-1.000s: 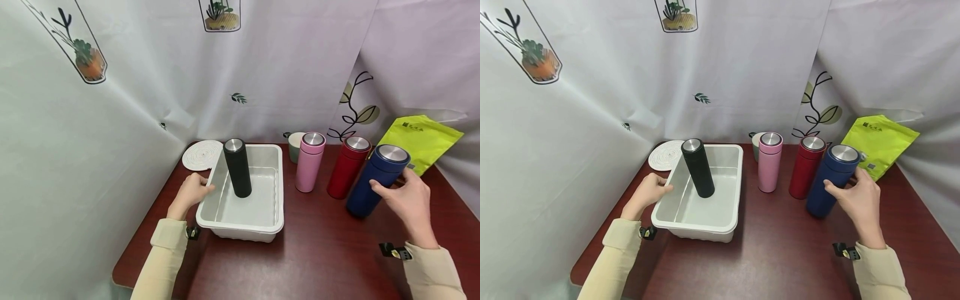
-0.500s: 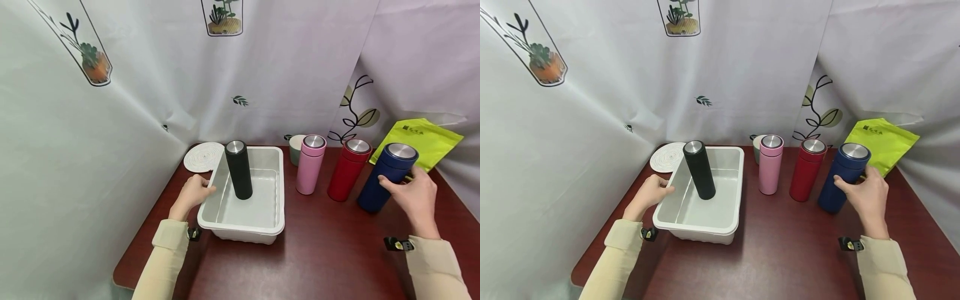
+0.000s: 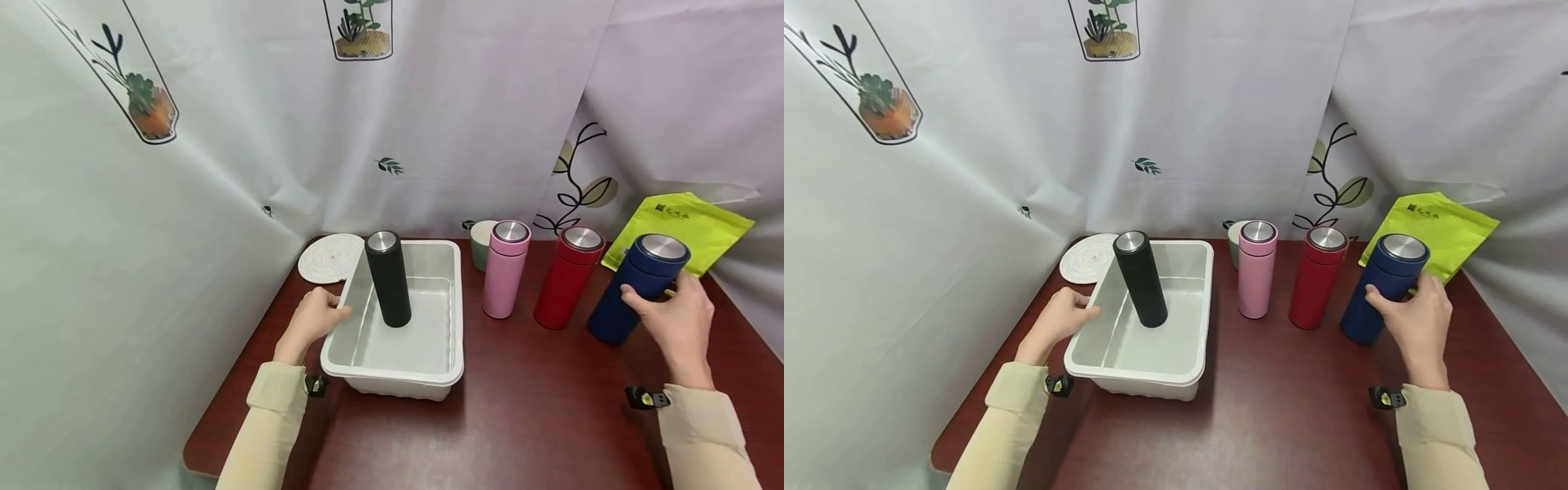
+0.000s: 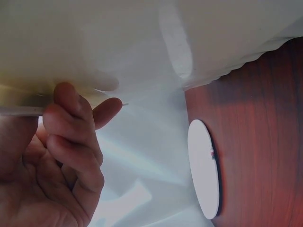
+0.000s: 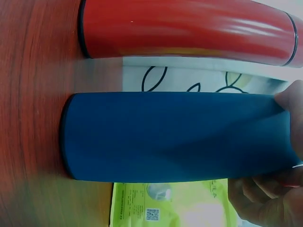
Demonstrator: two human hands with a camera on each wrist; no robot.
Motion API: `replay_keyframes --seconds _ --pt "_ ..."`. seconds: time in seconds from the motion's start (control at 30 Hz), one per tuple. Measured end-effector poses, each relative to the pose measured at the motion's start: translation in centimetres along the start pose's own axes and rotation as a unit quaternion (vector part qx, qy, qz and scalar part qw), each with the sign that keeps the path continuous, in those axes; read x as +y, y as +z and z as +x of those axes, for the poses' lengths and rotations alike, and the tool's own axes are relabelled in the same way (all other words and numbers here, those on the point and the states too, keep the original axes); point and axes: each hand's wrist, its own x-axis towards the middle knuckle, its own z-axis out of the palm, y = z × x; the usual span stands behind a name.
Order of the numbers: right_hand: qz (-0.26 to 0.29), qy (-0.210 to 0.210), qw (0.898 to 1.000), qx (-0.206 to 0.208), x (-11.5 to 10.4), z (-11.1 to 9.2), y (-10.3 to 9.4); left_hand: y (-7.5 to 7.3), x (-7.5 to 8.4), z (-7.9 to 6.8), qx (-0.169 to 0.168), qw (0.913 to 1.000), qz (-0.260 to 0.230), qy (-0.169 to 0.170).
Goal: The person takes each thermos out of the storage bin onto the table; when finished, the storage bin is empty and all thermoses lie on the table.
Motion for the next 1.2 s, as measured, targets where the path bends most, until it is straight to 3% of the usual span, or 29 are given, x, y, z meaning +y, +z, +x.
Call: replay_keyframes --seconds 0.23,0.4,0.47,0.57,0.7,0.83,0.97,1.2 --pt "-0.001 -0.005 1.0 -0.011 -0.3 -0.4 0.1 0.2 -0.4 -0.2 0.002 0.9999 -0.008 0.01" --pt "0.001 0.058 0.997 -0.044 -0.5 -1.3 -0.5 0.4 -0.5 -0.3 -0.006 0.9999 -0.011 0.005" --pt "0.003 0.083 0.996 -0.034 -0.6 -1.7 -0.7 0.4 -0.4 -0.4 -0.006 0.9999 -0.012 0.005" --pt "0.015 0.094 0.995 0.014 -0.9 -2.3 -0.8 0.4 -0.4 -0.5 -0.004 0.9999 -0.014 0.004" --pt "0.074 0.072 0.991 0.083 -1.4 -3.2 -1.0 0.4 -0.5 -0.5 -0.001 0.9998 -0.017 0.007" --pt "0.169 0.064 0.977 0.113 -1.7 -4.0 -1.1 0.3 -0.4 -0.5 0.002 0.9997 -0.02 0.013" --pt "0.228 0.072 0.965 0.106 -1.8 -4.5 -0.9 0.2 -0.3 -0.5 0.004 0.9996 -0.021 0.016" --pt "0.255 0.064 0.963 0.061 -2.8 -5.2 0.1 0.0 -0.3 -0.5 0.009 0.9995 -0.018 0.025"
